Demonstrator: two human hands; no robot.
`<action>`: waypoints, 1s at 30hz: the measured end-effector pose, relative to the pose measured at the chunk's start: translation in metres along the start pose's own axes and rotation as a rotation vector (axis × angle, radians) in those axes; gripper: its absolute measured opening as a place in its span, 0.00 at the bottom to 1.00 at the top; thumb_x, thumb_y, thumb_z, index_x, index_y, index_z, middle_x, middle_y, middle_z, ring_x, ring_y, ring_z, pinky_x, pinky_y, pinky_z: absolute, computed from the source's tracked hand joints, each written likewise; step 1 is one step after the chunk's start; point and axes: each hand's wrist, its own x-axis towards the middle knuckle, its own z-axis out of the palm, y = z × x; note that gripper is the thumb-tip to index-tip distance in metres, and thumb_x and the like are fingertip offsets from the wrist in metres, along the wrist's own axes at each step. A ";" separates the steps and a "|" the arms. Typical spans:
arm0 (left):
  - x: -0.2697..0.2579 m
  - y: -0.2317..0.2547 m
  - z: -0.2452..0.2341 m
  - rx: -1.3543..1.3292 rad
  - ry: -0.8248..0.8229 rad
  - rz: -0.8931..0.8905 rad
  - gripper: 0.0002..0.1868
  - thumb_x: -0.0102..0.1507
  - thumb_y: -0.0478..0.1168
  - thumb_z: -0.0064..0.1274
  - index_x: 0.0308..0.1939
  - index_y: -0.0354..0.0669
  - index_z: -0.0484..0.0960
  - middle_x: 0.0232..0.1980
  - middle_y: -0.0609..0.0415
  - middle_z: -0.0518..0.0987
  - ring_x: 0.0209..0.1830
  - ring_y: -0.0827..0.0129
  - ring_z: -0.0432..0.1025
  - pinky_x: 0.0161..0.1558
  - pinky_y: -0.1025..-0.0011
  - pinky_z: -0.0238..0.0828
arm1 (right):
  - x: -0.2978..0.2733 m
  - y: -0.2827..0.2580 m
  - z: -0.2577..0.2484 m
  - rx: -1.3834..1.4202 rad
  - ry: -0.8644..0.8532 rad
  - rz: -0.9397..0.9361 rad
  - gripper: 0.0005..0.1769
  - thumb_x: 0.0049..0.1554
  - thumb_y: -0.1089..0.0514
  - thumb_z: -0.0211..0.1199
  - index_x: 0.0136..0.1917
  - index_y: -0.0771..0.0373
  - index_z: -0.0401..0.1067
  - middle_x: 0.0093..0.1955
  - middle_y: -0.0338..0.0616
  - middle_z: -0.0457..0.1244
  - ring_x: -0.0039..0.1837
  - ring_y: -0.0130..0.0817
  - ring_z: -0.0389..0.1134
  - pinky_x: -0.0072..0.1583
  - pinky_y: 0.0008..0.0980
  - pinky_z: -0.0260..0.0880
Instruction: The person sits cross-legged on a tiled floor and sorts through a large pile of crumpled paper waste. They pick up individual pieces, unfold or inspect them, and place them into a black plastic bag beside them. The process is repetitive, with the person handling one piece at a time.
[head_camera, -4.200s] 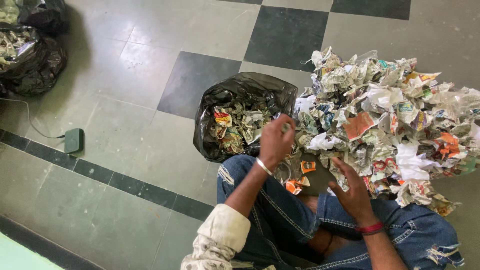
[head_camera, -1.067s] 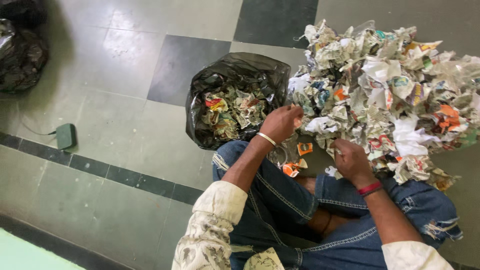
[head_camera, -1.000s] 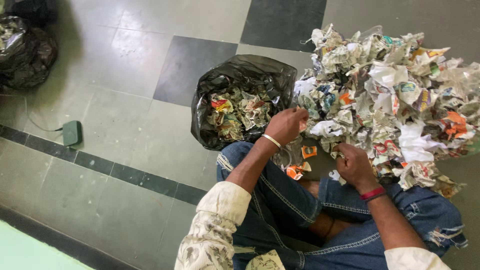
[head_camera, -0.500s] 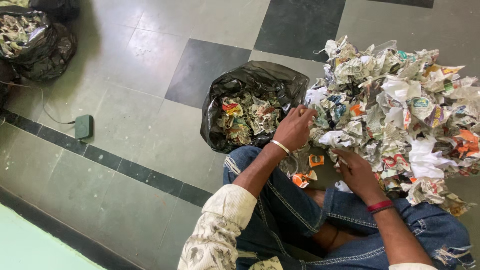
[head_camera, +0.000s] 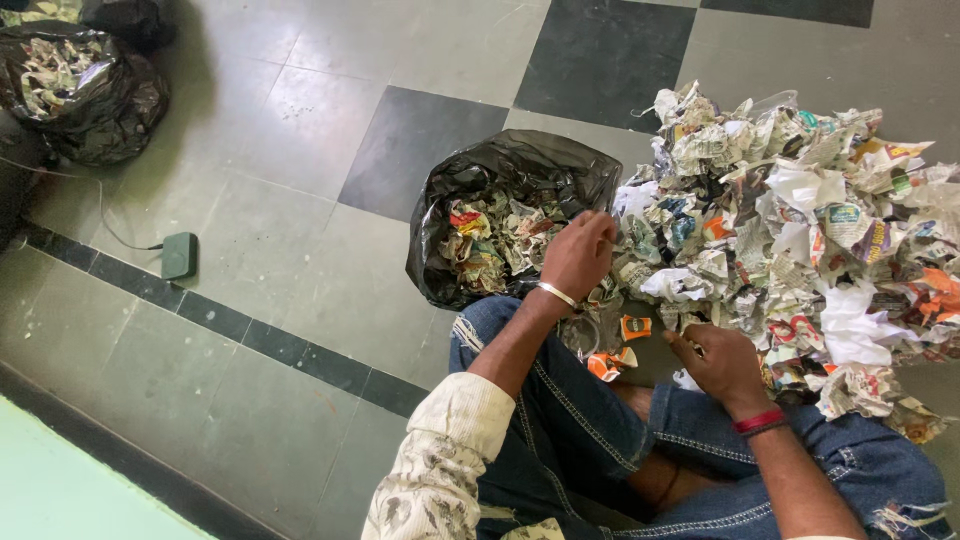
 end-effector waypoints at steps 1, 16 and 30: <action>-0.001 -0.002 -0.003 0.000 0.053 0.026 0.07 0.59 0.34 0.52 0.40 0.45 0.74 0.38 0.52 0.76 0.35 0.60 0.73 0.35 0.62 0.72 | 0.001 0.002 0.001 -0.012 -0.018 0.021 0.30 0.61 0.37 0.57 0.30 0.61 0.75 0.28 0.49 0.65 0.31 0.46 0.68 0.39 0.46 0.65; 0.042 -0.037 -0.059 -0.012 0.315 -0.178 0.12 0.68 0.35 0.47 0.56 0.40 0.75 0.26 0.50 0.78 0.23 0.61 0.74 0.26 0.61 0.70 | 0.002 -0.011 -0.007 0.190 0.014 0.044 0.22 0.66 0.51 0.49 0.72 0.51 0.68 0.43 0.44 0.74 0.38 0.37 0.74 0.41 0.41 0.74; 0.036 -0.111 -0.035 0.111 0.205 -0.554 0.09 0.59 0.35 0.50 0.33 0.43 0.86 0.35 0.39 0.83 0.34 0.42 0.79 0.38 0.49 0.76 | 0.001 -0.014 -0.008 0.183 -0.090 0.098 0.25 0.67 0.50 0.48 0.77 0.45 0.61 0.25 0.44 0.65 0.27 0.34 0.68 0.36 0.39 0.69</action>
